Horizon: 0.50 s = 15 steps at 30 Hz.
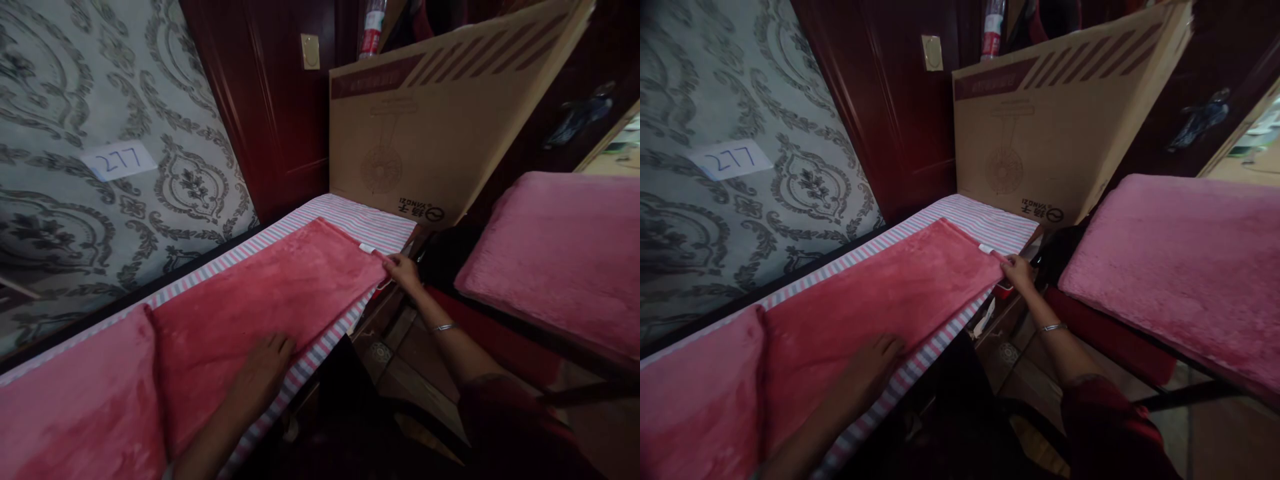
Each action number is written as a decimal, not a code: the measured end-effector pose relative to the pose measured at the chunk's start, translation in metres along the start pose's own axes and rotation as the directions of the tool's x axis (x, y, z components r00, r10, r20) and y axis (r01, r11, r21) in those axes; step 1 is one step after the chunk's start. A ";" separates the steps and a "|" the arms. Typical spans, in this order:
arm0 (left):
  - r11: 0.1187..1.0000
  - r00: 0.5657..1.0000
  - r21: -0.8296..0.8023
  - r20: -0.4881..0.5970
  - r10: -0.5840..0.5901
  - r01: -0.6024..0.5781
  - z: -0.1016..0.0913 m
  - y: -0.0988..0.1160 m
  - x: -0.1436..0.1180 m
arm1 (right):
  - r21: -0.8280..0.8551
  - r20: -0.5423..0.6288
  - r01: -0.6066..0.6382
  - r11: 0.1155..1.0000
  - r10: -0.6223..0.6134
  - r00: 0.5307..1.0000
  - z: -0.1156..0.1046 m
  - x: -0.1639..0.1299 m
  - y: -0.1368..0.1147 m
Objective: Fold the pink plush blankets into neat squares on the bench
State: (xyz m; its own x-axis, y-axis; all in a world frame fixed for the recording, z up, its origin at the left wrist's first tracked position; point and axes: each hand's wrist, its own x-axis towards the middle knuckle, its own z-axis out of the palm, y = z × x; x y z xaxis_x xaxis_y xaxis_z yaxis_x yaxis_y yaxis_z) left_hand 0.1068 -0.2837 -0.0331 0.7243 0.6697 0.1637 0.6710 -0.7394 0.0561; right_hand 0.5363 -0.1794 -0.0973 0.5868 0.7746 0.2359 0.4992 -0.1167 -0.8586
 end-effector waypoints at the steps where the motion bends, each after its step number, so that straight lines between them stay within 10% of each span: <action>1: 1.000 1.000 -0.006 -0.011 -0.009 0.009 0.001 0.000 -0.001 | -0.022 -0.001 0.003 1.000 -0.003 1.000 -0.001 -0.001 0.000; 10: 0.990 0.978 0.111 -0.198 -0.063 0.086 -0.006 -0.007 -0.040 | -0.106 0.076 -0.091 0.990 0.099 0.992 -0.008 0.003 -0.005; 15: 0.947 0.948 0.157 -0.201 -0.246 0.279 -0.009 -0.010 -0.074 | 0.141 0.245 -0.242 0.960 0.204 0.948 -0.006 0.013 -0.004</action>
State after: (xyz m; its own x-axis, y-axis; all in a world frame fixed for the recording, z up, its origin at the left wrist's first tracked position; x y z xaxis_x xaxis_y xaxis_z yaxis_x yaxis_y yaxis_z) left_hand 0.0447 -0.3268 -0.0367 0.4902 0.8027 0.3396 0.8625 -0.5029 -0.0561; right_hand 0.5460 -0.1720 -0.0882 0.5015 0.8629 -0.0626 0.2471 -0.2123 -0.9455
